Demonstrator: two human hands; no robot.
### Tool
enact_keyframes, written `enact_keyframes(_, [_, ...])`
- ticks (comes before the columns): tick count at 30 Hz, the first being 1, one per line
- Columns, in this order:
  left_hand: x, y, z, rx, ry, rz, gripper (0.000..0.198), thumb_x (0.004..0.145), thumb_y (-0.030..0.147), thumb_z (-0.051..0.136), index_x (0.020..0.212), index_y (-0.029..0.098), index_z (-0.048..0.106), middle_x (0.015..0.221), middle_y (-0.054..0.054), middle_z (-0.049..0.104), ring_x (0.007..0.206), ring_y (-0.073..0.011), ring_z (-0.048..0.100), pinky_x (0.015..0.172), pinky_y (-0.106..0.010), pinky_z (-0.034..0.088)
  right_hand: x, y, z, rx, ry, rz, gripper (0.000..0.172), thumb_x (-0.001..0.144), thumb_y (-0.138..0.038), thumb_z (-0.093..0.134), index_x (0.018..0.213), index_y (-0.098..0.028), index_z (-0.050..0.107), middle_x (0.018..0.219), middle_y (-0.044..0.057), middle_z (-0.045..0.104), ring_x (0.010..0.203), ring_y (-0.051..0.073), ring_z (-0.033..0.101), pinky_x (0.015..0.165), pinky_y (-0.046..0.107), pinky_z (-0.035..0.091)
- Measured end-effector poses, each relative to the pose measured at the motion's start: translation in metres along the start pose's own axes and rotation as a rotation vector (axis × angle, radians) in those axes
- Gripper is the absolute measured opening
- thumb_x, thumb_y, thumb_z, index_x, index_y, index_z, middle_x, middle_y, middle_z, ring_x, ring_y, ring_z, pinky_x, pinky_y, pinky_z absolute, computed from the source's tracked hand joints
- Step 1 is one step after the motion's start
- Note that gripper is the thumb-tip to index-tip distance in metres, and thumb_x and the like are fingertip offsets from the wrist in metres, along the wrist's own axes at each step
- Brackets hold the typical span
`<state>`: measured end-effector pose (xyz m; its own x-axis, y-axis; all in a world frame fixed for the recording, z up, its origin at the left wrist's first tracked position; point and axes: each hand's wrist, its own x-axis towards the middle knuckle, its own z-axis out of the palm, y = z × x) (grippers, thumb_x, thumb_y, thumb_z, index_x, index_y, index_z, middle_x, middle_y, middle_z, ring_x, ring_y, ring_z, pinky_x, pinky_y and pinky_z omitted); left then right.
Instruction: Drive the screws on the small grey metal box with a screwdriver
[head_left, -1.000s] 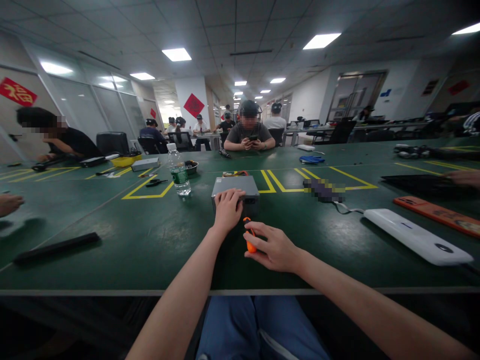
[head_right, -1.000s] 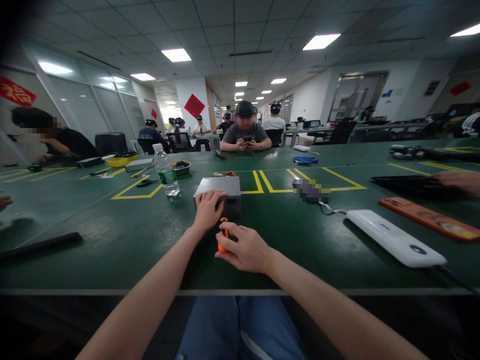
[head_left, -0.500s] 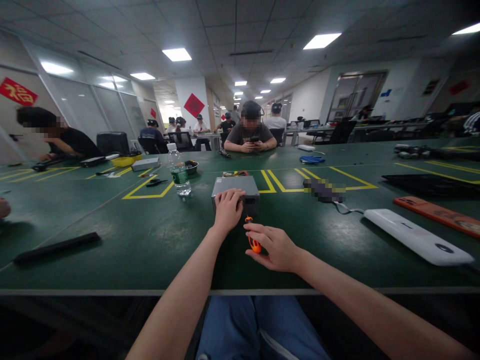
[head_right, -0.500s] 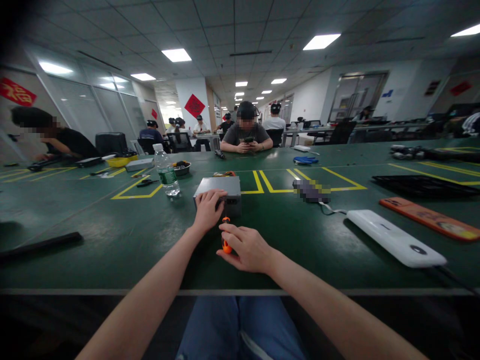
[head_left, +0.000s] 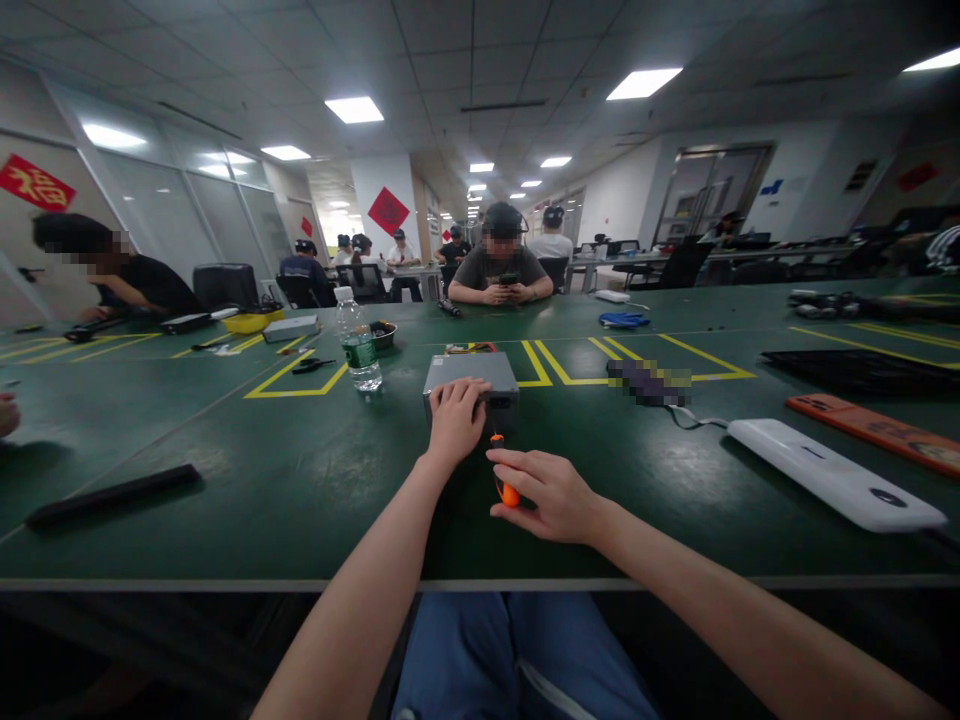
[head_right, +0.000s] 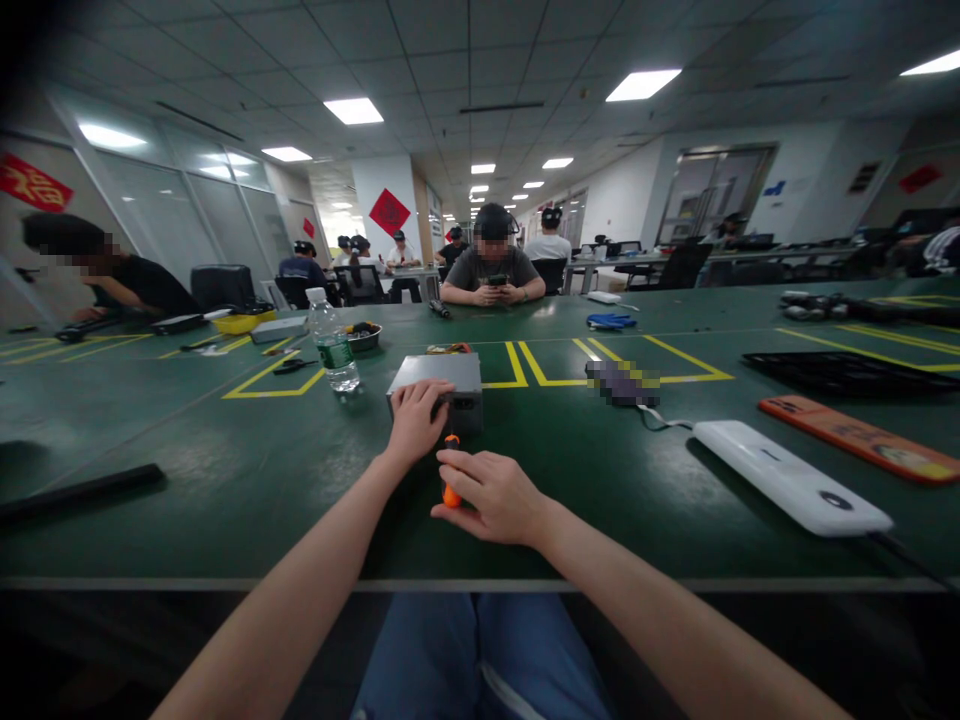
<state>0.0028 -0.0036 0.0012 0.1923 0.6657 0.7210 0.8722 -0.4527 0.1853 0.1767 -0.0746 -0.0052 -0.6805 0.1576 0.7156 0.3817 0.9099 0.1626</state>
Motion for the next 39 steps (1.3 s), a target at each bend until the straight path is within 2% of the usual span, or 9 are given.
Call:
enact_keyframes(3, [-0.0001, -0.0009, 0.0008, -0.003, 0.009, 0.006, 0.030, 0.083, 0.016, 0.049, 0.111, 0.027, 0.054, 0.121, 0.000, 0.059, 0.116, -0.0184, 0.047, 0.097, -0.038, 0.027, 0.0003, -0.0004, 0.0000, 0.039, -0.046, 0.012, 0.037, 0.089, -0.043, 0.046, 0.109, -0.013, 0.049, 0.113, 0.016, 0.059, 0.090, 0.021, 0.062, 0.073, 0.031, 0.052])
enact_keyframes(7, [-0.0002, -0.0009, 0.0009, -0.002, 0.005, 0.007, 0.029, 0.084, 0.017, 0.048, 0.111, 0.027, 0.054, 0.121, -0.001, 0.059, 0.116, -0.0185, 0.047, 0.096, -0.038, 0.027, 0.0015, -0.0008, -0.0022, 0.043, -0.129, -0.012, 0.038, 0.093, -0.034, 0.038, 0.123, -0.012, 0.043, 0.119, 0.019, 0.053, 0.107, 0.024, 0.056, 0.081, 0.034, 0.051])
enact_keyframes(10, [-0.0003, -0.0005, 0.0009, 0.002, 0.003, 0.001, 0.029, 0.084, 0.017, 0.049, 0.110, 0.027, 0.054, 0.121, -0.001, 0.059, 0.115, -0.0190, 0.048, 0.096, -0.038, 0.027, 0.0005, 0.0001, -0.0014, 0.005, -0.096, -0.022, 0.033, 0.092, -0.033, 0.040, 0.119, -0.015, 0.047, 0.117, 0.018, 0.053, 0.102, 0.024, 0.058, 0.078, 0.034, 0.052])
enact_keyframes(15, [-0.0005, -0.0012, 0.0021, -0.002, 0.018, 0.006, 0.029, 0.083, 0.017, 0.049, 0.109, 0.028, 0.054, 0.120, 0.000, 0.059, 0.115, -0.0187, 0.048, 0.096, -0.039, 0.027, -0.0017, 0.0003, 0.0021, 0.039, -0.037, 0.011, 0.032, 0.089, -0.040, 0.048, 0.107, -0.013, 0.048, 0.111, 0.018, 0.058, 0.094, 0.022, 0.062, 0.075, 0.032, 0.053])
enact_keyframes(18, [-0.0003, -0.0017, 0.0021, -0.001, 0.017, 0.004, 0.028, 0.083, 0.016, 0.049, 0.109, 0.028, 0.054, 0.119, -0.001, 0.059, 0.115, -0.0185, 0.048, 0.096, -0.038, 0.027, 0.0001, -0.0012, 0.0002, 0.063, -0.075, 0.024, 0.038, 0.089, -0.043, 0.046, 0.111, -0.011, 0.046, 0.114, 0.019, 0.056, 0.100, 0.023, 0.060, 0.079, 0.033, 0.052])
enact_keyframes(22, [-0.0002, -0.0011, 0.0008, 0.005, 0.000, 0.002, 0.029, 0.084, 0.017, 0.048, 0.110, 0.027, 0.054, 0.120, -0.001, 0.059, 0.116, -0.0188, 0.047, 0.097, -0.038, 0.027, 0.0026, -0.0017, -0.0022, 0.014, -0.168, -0.022, 0.037, 0.092, -0.032, 0.041, 0.123, -0.013, 0.043, 0.119, 0.019, 0.052, 0.107, 0.024, 0.056, 0.081, 0.034, 0.051])
enact_keyframes(28, [-0.0007, 0.0002, -0.0002, 0.002, -0.005, 0.002, 0.029, 0.084, 0.017, 0.047, 0.110, 0.028, 0.054, 0.121, -0.001, 0.058, 0.116, -0.0190, 0.047, 0.097, -0.039, 0.027, -0.0009, 0.0007, 0.0020, 0.006, -0.016, -0.003, 0.028, 0.087, -0.038, 0.051, 0.101, -0.014, 0.050, 0.110, 0.018, 0.058, 0.094, 0.021, 0.061, 0.074, 0.031, 0.052])
enact_keyframes(34, [-0.0002, 0.0006, -0.0008, 0.001, -0.012, -0.009, 0.031, 0.083, 0.016, 0.048, 0.111, 0.028, 0.054, 0.122, -0.001, 0.058, 0.116, -0.0196, 0.047, 0.097, -0.039, 0.027, 0.0025, -0.0021, -0.0039, 0.008, -0.144, -0.025, 0.036, 0.090, -0.034, 0.044, 0.119, -0.013, 0.045, 0.117, 0.019, 0.054, 0.105, 0.024, 0.057, 0.080, 0.035, 0.051])
enact_keyframes(39, [-0.0002, 0.0009, -0.0013, -0.004, -0.011, -0.002, 0.030, 0.083, 0.016, 0.049, 0.110, 0.028, 0.054, 0.122, -0.001, 0.058, 0.116, -0.0192, 0.047, 0.097, -0.039, 0.026, -0.0003, -0.0005, -0.0007, -0.019, -0.049, -0.024, 0.027, 0.089, -0.033, 0.049, 0.106, -0.013, 0.050, 0.113, 0.019, 0.057, 0.095, 0.023, 0.062, 0.073, 0.032, 0.052])
